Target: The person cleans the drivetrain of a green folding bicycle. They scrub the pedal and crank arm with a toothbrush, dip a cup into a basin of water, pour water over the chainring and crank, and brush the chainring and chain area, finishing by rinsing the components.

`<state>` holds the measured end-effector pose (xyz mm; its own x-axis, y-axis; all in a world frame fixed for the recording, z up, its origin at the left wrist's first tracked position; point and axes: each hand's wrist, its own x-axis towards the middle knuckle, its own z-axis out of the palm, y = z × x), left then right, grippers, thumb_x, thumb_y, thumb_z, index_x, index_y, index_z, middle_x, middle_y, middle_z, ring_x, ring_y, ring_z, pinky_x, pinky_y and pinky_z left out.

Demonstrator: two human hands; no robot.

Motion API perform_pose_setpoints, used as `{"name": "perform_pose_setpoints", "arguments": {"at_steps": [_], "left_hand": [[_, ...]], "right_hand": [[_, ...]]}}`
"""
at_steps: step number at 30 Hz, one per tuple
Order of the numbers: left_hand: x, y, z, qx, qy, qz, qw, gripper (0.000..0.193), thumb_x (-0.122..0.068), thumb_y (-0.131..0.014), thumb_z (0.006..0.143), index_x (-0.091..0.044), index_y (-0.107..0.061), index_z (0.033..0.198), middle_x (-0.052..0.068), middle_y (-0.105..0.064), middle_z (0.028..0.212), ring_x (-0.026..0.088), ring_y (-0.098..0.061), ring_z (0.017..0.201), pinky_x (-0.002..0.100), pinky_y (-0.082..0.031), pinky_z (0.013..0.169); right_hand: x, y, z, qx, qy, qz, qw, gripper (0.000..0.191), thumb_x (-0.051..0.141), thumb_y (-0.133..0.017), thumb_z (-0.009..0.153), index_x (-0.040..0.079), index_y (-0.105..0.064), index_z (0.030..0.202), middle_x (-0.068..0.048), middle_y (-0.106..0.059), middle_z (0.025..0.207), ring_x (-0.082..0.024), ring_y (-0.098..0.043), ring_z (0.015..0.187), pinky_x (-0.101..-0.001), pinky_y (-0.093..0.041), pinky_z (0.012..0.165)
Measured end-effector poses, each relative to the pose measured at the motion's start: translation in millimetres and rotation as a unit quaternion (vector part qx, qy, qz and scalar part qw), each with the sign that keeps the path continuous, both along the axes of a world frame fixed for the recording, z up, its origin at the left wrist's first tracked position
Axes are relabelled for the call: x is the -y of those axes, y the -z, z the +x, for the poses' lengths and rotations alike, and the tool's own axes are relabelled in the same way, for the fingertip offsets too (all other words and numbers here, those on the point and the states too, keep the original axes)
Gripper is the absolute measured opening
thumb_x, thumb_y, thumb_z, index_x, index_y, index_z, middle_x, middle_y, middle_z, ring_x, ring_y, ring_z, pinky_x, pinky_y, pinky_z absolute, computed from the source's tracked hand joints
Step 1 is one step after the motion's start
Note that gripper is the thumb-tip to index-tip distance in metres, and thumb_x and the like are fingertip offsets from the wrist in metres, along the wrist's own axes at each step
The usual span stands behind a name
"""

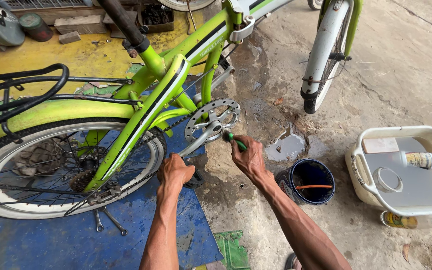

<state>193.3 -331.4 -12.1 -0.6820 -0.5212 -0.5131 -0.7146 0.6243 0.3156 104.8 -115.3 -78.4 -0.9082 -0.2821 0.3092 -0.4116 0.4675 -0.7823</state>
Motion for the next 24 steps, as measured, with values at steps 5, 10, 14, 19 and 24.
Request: {"name": "perform_pose_setpoints", "arguments": {"at_steps": [5, 10, 14, 19, 24], "left_hand": [[-0.3, 8.7, -1.7, 0.008, 0.005, 0.006, 1.0, 0.038, -0.017, -0.073, 0.076, 0.003, -0.069, 0.109, 0.024, -0.074, 0.105, 0.037, -0.074, 0.096, 0.045, -0.06, 0.087], [-0.1, 10.1, -1.9, 0.0, 0.001, 0.01, 1.0, 0.047, -0.019, -0.076, 0.076, 0.003, -0.065, 0.116, 0.022, -0.073, 0.105, 0.036, -0.074, 0.095, 0.045, -0.06, 0.084], [1.3, 10.4, 1.0, -0.006, -0.001, 0.001, 1.0, 0.05, -0.019, -0.075, 0.077, 0.003, -0.063, 0.12, 0.022, -0.073, 0.104, 0.036, -0.074, 0.093, 0.044, -0.061, 0.082], [4.1, 14.6, 1.5, -0.006, -0.003, 0.016, 1.0, 0.051, -0.018, -0.072, 0.077, 0.004, -0.061, 0.122, 0.021, -0.073, 0.101, 0.034, -0.075, 0.089, 0.044, -0.061, 0.078], [3.9, 18.5, -1.6, -0.024, 0.004, 0.002, 1.0, 0.055, -0.016, -0.075, 0.074, 0.006, -0.059, 0.122, 0.023, -0.07, 0.102, 0.036, -0.073, 0.091, 0.044, -0.06, 0.081]], "right_hand": [[-1.6, -48.1, -1.6, 0.056, 0.043, -0.086, 0.994, 0.021, 0.017, -0.065, 0.097, 0.0, -0.076, 0.101, -0.016, -0.076, 0.07, -0.014, -0.067, 0.046, -0.0254, -0.054, 0.037], [24.5, -88.8, -30.5, 0.326, 0.067, -0.21, 0.919, 0.02, 0.008, -0.065, 0.092, -0.01, -0.071, 0.097, -0.022, -0.076, 0.073, -0.023, -0.07, 0.047, -0.0288, -0.059, 0.037], [29.3, -81.7, -50.6, 0.356, 0.129, -0.311, 0.872, 0.016, 0.001, -0.066, 0.09, -0.012, -0.071, 0.098, -0.024, -0.075, 0.076, -0.023, -0.071, 0.049, -0.0278, -0.056, 0.037], [-3.8, -46.9, -63.2, 0.327, 0.19, -0.379, 0.845, 0.014, -0.002, -0.068, 0.09, -0.013, -0.071, 0.098, -0.024, -0.075, 0.079, -0.02, -0.069, 0.05, -0.0256, -0.054, 0.038], [-23.5, -12.0, -55.0, 0.323, 0.112, -0.375, 0.862, 0.018, 0.008, -0.067, 0.097, -0.009, -0.071, 0.102, -0.022, -0.074, 0.078, -0.018, -0.069, 0.053, -0.026, -0.053, 0.041]]}}
